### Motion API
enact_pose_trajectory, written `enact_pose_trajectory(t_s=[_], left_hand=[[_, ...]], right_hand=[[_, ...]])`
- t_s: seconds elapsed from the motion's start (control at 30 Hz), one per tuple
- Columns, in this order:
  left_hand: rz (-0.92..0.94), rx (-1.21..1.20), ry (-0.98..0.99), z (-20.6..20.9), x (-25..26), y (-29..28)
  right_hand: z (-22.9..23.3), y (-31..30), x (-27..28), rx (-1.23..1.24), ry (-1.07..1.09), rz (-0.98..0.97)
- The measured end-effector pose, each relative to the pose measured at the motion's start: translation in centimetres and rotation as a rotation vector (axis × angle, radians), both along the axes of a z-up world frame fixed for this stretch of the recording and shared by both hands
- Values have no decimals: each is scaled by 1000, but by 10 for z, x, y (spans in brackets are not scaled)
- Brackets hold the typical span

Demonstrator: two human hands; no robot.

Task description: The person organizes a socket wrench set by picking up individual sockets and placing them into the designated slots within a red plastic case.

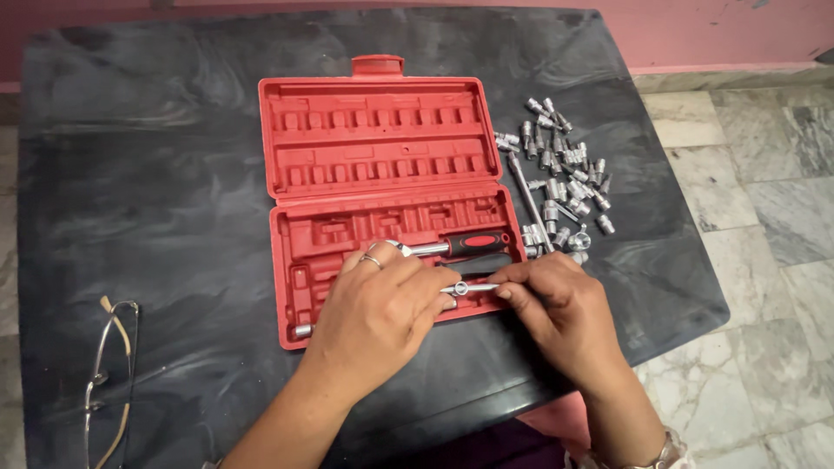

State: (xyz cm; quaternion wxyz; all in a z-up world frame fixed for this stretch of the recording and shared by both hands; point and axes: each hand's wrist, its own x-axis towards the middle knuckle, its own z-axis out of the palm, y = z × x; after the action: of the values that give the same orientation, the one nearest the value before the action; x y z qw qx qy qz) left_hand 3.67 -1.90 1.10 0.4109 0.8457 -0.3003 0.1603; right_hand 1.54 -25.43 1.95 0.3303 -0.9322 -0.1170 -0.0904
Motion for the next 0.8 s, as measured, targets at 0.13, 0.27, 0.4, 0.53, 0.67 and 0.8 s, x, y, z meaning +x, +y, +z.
enact_pose_trajectory(t_s=[0.13, 0.27, 0.4, 0.53, 0.67, 0.8], left_hand=[[6, -29, 0, 0, 1, -1], [13, -101, 108, 0, 4, 1], [34, -86, 144, 0, 5, 1], [33, -92, 156, 1, 6, -1], [6, -60, 142, 1, 3, -2], [-12, 8, 72, 0, -1, -5]], right_hand=[[-3, -8, -2, 28, 97, -25], [-5, -27, -3, 734, 501, 64], [-6, -40, -6, 793, 531, 87], [-6, -32, -9, 742, 506, -7], [-4, -16, -7, 294, 176, -98], [6, -12, -3, -36, -71, -55]])
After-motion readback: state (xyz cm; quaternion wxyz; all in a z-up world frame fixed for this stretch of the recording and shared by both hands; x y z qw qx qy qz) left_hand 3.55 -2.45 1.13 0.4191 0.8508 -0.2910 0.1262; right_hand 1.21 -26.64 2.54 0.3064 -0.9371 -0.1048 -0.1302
